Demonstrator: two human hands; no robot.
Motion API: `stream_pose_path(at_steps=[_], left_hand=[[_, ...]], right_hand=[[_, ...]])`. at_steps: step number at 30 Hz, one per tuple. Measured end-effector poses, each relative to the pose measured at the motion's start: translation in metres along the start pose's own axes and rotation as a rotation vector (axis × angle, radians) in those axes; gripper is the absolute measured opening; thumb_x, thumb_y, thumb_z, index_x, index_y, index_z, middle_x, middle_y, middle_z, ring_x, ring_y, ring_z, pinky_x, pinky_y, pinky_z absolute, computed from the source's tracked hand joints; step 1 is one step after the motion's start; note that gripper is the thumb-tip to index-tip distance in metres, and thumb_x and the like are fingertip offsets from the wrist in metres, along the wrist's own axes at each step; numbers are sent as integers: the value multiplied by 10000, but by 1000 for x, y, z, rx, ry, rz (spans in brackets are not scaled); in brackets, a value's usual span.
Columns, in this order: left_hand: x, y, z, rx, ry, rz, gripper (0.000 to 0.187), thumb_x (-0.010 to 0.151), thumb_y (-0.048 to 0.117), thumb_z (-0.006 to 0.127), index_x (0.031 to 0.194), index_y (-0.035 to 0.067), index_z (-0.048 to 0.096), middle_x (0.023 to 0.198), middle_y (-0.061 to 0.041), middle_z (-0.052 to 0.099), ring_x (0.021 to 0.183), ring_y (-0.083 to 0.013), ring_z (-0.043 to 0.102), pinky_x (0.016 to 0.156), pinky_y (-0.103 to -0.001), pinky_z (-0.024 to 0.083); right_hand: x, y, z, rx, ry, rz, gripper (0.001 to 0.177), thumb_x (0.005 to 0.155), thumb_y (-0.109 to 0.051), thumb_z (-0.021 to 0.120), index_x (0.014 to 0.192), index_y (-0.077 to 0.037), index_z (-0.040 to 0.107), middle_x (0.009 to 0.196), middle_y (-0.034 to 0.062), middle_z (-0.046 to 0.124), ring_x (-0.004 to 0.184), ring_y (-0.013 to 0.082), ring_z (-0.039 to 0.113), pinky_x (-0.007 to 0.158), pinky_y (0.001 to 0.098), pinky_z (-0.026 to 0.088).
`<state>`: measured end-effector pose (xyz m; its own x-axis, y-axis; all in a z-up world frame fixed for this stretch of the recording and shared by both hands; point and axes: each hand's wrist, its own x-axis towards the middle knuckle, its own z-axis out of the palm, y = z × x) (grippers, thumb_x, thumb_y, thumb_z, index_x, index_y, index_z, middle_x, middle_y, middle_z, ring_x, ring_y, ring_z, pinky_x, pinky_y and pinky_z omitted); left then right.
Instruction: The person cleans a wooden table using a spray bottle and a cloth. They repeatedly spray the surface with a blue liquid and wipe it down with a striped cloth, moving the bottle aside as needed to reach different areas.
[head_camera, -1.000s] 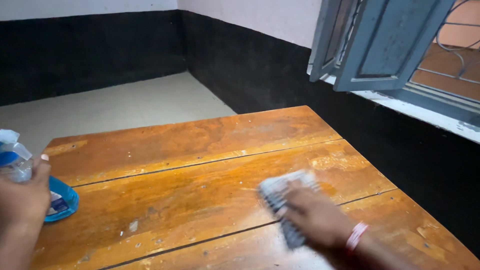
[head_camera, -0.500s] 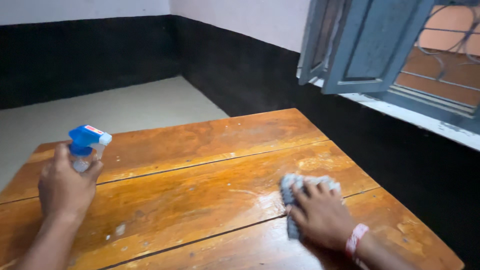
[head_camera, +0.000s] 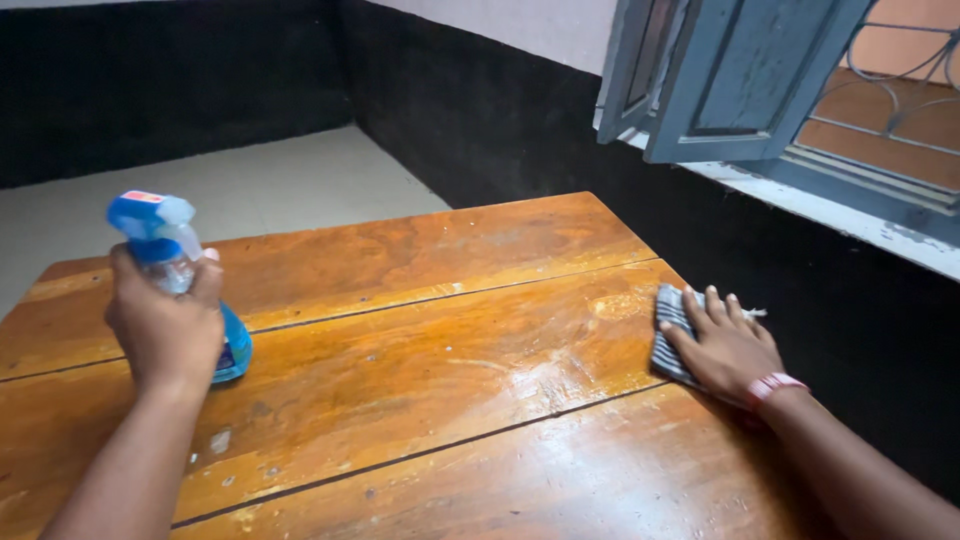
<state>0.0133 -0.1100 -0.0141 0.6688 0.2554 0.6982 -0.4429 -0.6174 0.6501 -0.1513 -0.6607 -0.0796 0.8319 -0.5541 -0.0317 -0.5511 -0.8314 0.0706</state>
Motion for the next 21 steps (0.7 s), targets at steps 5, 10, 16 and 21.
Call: stream_pose_path(at_steps=[5,10,16,21], left_hand=[[-3,-16,10,34,90,12,458,1023,156,764,1363,-12,508,1252,-253,692,1124,-419,699,987,-519,535],[0,-11,17,164,103,-116,589,1035,239,788,1443,60,403,1344,-284,563,1193,-453,618,964,-560,514],[-4,-14,15,276,54,-79,818,982,211,892,1507,98,275,1457,-280,501,1278,-459,584,1035,-559,515],[-21,-17,19,201,49,-156,832,881,180,853,1461,80,265,1385,-295,489,1231,-463,569,1007,-572,472]], right_hand=[[3,-55,-5,30,-4,-115,814,959,-717,131,1640,-271,125,1717,108,-3,1568,391,-14,1252,535,51],[-69,-145,-22,224,74,-507,858,956,-703,267,1621,-163,216,1682,182,133,1537,444,51,1247,514,62],[-143,-193,-47,250,-73,-1044,820,990,-695,328,1641,-200,260,1698,170,131,1561,418,7,1227,536,28],[-81,-186,-45,226,-41,-875,811,957,-701,303,1618,-234,253,1702,129,112,1575,325,38,1245,483,60]])
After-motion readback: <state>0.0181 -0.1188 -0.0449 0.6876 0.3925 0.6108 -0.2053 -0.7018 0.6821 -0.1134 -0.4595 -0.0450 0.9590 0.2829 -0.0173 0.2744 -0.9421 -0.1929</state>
